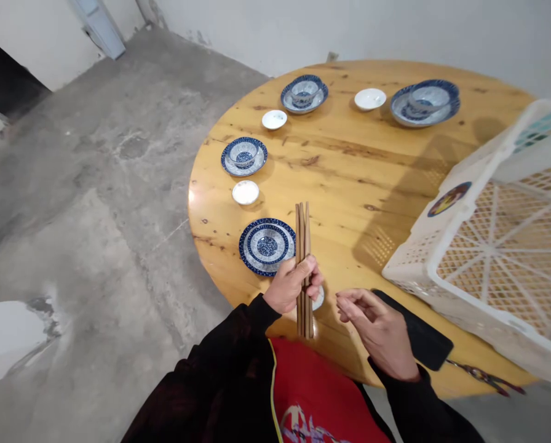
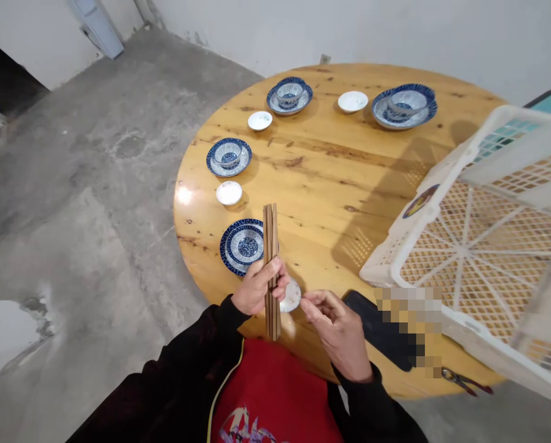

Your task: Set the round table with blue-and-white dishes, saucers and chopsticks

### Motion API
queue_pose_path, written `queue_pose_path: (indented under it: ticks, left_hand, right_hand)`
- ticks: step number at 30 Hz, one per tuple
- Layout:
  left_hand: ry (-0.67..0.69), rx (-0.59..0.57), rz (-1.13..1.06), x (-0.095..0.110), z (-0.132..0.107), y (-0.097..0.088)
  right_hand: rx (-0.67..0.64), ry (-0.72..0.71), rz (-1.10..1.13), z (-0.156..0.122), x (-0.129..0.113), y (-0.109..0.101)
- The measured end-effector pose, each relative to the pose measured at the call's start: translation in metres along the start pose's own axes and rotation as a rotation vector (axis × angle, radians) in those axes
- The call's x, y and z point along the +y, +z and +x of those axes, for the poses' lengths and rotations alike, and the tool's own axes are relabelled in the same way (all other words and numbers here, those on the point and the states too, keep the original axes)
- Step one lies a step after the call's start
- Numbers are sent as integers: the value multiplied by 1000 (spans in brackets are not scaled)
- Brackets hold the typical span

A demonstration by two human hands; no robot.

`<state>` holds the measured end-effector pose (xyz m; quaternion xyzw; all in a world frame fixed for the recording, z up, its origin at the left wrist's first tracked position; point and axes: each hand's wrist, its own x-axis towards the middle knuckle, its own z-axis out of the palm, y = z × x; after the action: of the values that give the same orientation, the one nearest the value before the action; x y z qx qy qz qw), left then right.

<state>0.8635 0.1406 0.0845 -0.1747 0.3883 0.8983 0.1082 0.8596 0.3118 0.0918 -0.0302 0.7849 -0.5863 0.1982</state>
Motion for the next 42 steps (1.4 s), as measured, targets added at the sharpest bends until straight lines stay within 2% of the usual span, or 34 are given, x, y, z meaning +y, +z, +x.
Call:
queue_pose_path:
  ticks: [5, 9, 12, 15, 18, 22, 27, 33, 38, 42]
  left_hand:
    - [50, 159, -61, -13, 4, 9]
    - [52, 215, -80, -18, 4, 12]
    - [47, 224, -83, -19, 3, 12]
    - [34, 240, -81, -19, 2, 10]
    - [70, 228, 3, -19, 0, 8]
    - [136, 151, 244, -21, -5, 5]
    - [180, 70, 567, -21, -10, 1]
    - [203, 117, 677, -18, -16, -4]
    - [185, 142, 717, -14, -22, -5]
    - [134, 209, 672, -13, -24, -17]
  right_hand:
    - [-18, -94, -151, -4, -3, 19]
    - [21, -35, -150, -6, 5, 36]
    - [6, 7, -108, -7, 10, 40]
    - [-29, 20, -50, -7, 11, 37]
    - [49, 13, 1, 1, 4, 28]
    - [197, -19, 57, 29, -19, 13]
    - [171, -52, 152, 59, -42, 10]
    - [106, -39, 246, 62, -38, 18]
    - [137, -61, 228, 63, -33, 22]
    - [201, -58, 264, 67, -29, 17]
